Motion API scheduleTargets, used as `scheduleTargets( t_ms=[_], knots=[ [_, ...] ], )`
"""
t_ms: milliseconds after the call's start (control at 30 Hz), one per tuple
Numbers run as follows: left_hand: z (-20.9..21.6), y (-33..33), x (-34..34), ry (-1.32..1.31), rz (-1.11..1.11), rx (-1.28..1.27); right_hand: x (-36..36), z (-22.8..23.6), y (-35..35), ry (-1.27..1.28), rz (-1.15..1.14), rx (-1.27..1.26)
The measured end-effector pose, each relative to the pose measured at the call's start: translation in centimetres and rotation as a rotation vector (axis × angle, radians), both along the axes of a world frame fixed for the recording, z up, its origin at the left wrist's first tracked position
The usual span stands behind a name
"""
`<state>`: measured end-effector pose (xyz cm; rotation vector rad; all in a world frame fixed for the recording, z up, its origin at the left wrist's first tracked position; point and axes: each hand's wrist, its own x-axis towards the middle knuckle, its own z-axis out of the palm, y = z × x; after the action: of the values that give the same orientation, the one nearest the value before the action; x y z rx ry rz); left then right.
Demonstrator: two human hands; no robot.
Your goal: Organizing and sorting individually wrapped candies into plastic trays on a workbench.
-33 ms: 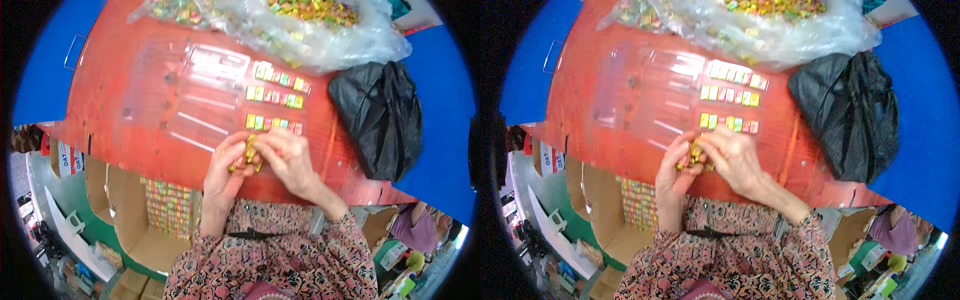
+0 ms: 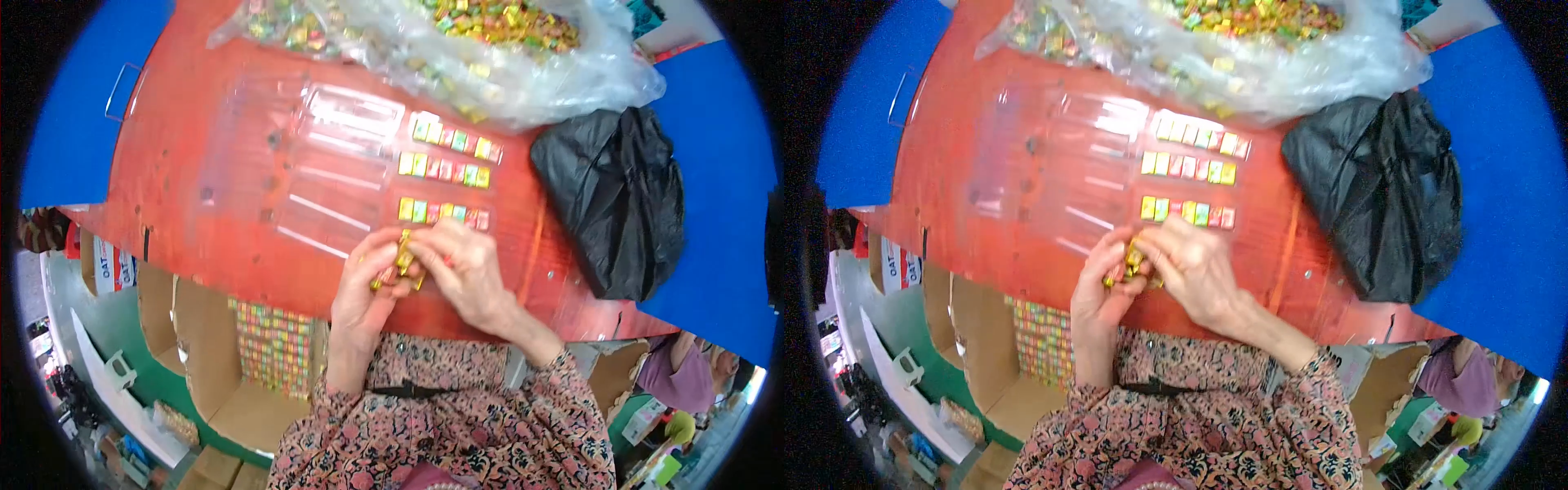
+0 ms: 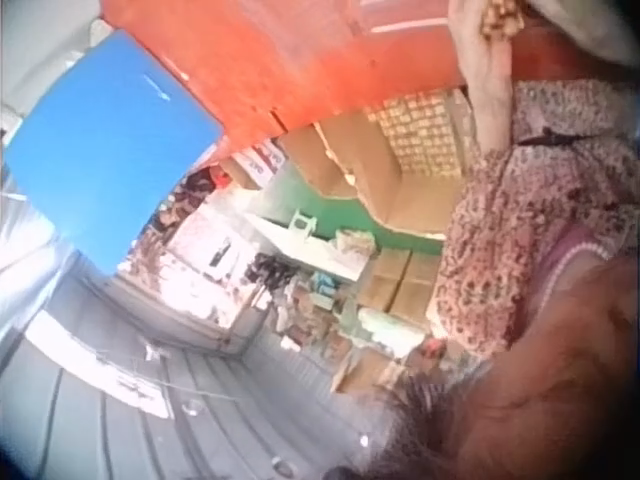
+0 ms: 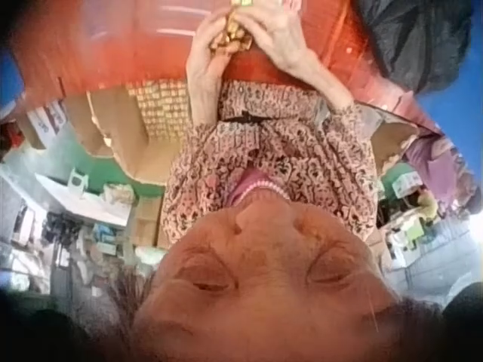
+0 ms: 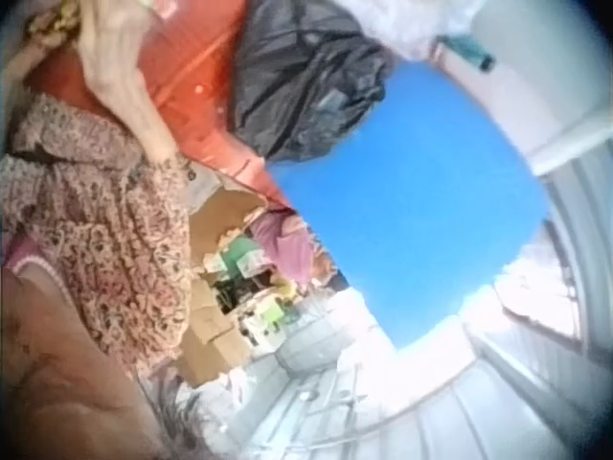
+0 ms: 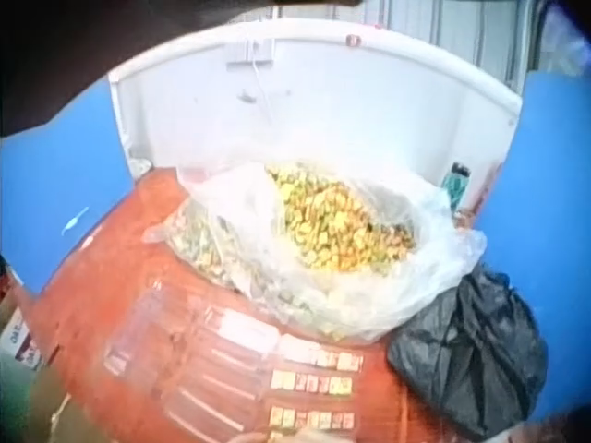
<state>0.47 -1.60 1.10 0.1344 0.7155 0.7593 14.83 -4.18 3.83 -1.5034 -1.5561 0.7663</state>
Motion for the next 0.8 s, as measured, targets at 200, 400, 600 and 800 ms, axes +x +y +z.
scheduleTargets(
  t_ms=[200,400,600,800],
  knots=[
    [-0.2,-0.1,0.1,-0.029,0.020,-0.020,0.3,-0.1,0.3,-0.054,0.050,-0.009],
    [-0.6,0.3,-0.3,-0.190,0.038,-0.072,3.4,2.4,3.4,-0.077,0.109,-0.039],
    [0.0,0.8,-0.6,-0.225,0.061,-0.086,10.1,3.2,16.5,-0.537,-0.336,0.366],
    [0.1,0.6,-2.0,-0.215,0.119,-0.083,13.0,-2.2,25.3,-0.716,-0.324,0.176]
  ],
)
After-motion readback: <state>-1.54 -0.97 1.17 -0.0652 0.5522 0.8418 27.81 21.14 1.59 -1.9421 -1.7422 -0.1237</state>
